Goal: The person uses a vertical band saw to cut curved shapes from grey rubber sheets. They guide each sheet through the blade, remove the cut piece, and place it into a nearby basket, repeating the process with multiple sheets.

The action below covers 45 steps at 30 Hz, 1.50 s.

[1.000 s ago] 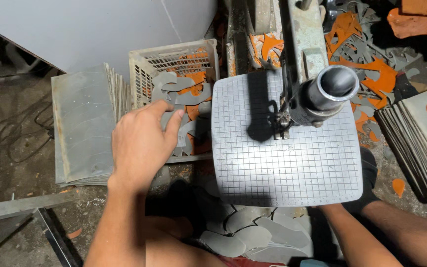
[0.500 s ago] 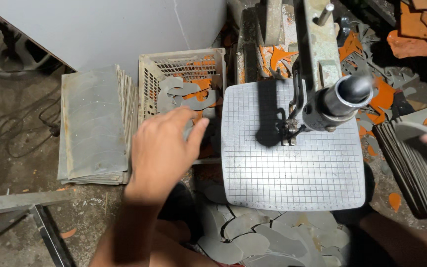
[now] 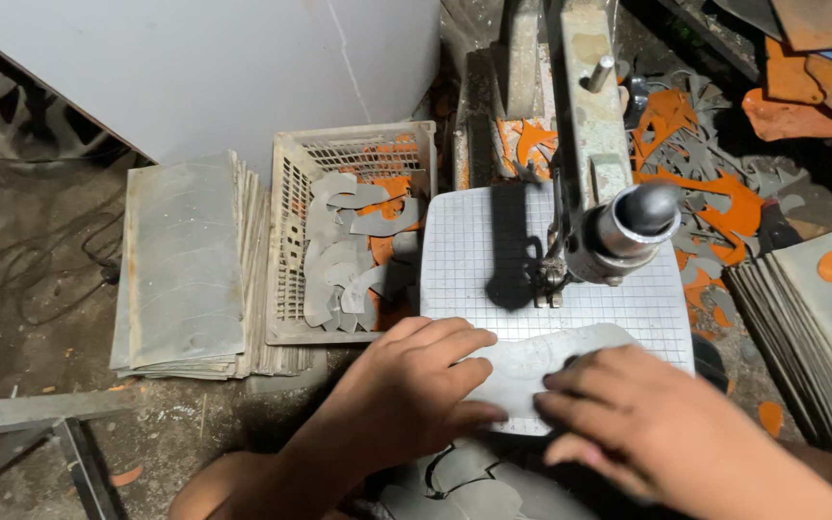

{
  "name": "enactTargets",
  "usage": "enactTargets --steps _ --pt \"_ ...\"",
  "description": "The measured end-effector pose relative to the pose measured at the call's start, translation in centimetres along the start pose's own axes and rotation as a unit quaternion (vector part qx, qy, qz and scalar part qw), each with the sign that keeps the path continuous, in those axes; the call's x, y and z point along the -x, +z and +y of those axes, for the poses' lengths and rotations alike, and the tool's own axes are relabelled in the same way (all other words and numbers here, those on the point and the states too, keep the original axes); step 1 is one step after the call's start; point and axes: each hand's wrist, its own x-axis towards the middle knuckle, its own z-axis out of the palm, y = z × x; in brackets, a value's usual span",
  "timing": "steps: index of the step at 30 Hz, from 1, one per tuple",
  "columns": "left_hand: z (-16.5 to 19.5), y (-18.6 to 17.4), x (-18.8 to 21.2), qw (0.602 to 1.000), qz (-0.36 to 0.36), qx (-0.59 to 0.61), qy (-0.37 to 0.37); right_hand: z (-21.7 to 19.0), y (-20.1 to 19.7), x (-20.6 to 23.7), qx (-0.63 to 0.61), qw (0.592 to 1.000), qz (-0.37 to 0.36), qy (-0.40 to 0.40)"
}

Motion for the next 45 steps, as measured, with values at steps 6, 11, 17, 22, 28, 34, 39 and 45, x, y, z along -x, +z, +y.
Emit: enactTargets --steps 6,11,17,22,28,34,39,45 --pt "-0.5 0.2 -0.5 0.997 -0.029 -0.072 -0.027 3.8 -1.7 1.3 0.031 0.998 0.001 0.061" --pt "-1.5 0.8 -0.9 0.995 -0.019 -0.071 -0.062 3.5 -0.7 1.4 -0.012 0.992 -0.005 0.126" --pt "-3.1 1.6 -1.4 0.996 0.016 -0.065 -0.057 2.8 0.2 0.9 0.014 0.992 0.058 0.115" --pt "-4.0 1.8 -1.5 0.997 0.002 -0.05 -0.066 1.6 0.1 -0.1 0.041 0.988 0.085 0.119" --pt "-4.4 1.6 -1.7 0.997 -0.01 -0.028 -0.075 1.0 -0.1 -1.0 0.06 0.985 0.094 0.132" --pt "-4.5 1.3 -1.8 0.997 -0.006 -0.03 -0.07 1.1 0.0 -1.0 0.052 0.985 0.099 0.134" --pt "-4.5 1.3 -2.0 0.997 0.005 -0.044 -0.061 1.4 0.3 -0.8 0.054 0.984 0.101 0.134" --pt "-4.0 1.7 -2.1 0.997 0.027 -0.06 -0.051 2.2 0.4 -0.7 0.054 0.983 0.126 0.122"
